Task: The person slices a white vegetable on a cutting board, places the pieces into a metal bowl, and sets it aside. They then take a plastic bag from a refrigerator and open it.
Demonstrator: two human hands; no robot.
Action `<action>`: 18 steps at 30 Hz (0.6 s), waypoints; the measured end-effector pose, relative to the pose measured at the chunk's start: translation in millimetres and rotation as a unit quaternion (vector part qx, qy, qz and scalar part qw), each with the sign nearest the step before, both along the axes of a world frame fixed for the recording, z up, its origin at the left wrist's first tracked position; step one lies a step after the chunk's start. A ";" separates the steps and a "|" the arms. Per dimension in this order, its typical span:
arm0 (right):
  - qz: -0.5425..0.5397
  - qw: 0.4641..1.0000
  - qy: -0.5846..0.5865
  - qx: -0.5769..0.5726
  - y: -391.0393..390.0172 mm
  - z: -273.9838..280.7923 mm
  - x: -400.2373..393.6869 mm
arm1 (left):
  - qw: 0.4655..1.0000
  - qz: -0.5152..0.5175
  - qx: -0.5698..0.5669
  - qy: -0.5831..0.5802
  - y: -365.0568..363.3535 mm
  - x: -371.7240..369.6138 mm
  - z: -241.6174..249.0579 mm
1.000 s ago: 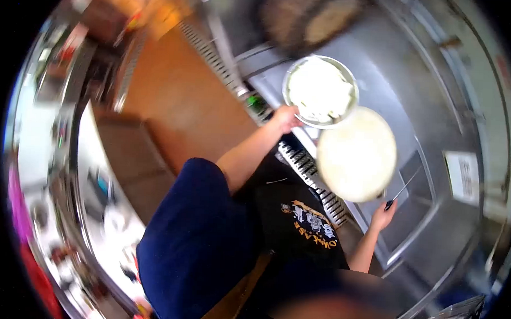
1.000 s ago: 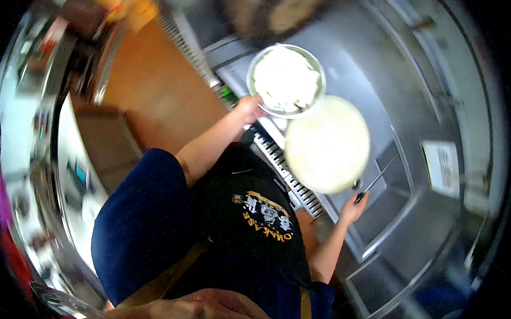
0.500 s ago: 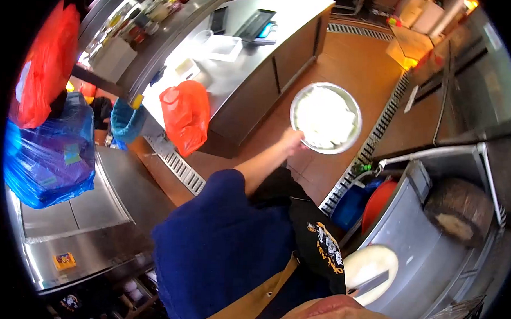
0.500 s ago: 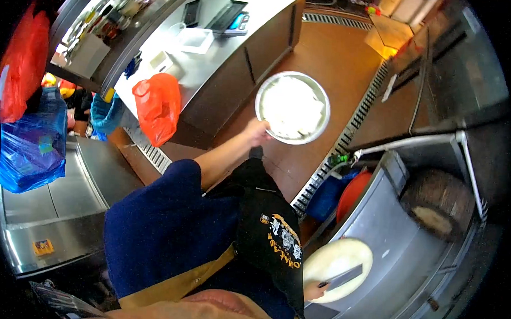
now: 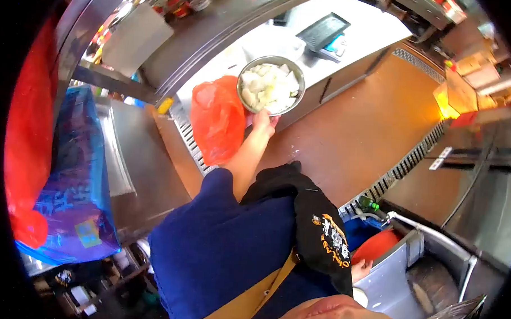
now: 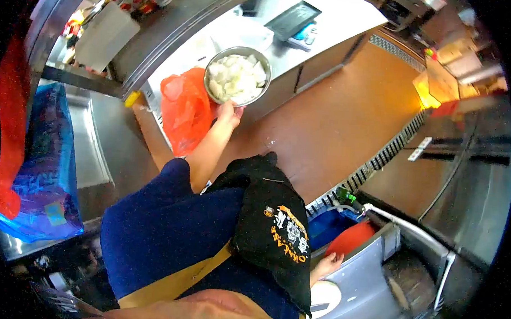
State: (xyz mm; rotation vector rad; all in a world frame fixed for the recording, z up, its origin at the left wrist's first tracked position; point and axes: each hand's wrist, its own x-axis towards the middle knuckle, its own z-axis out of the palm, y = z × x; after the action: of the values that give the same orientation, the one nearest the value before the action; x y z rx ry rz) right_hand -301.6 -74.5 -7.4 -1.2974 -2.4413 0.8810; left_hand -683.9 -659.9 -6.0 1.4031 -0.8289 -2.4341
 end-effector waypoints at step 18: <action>0.224 0.944 -0.107 -0.216 -56.2 -30.8 -204.7 | 0.914 -0.222 -0.338 -0.013 1.5 -123.0 14.4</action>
State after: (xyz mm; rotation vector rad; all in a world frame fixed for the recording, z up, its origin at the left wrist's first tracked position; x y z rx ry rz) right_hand -506.2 -130.7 -38.2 -1.0026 -2.8877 1.5374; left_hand -806.9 -658.3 8.4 1.0465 -1.9357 -2.0378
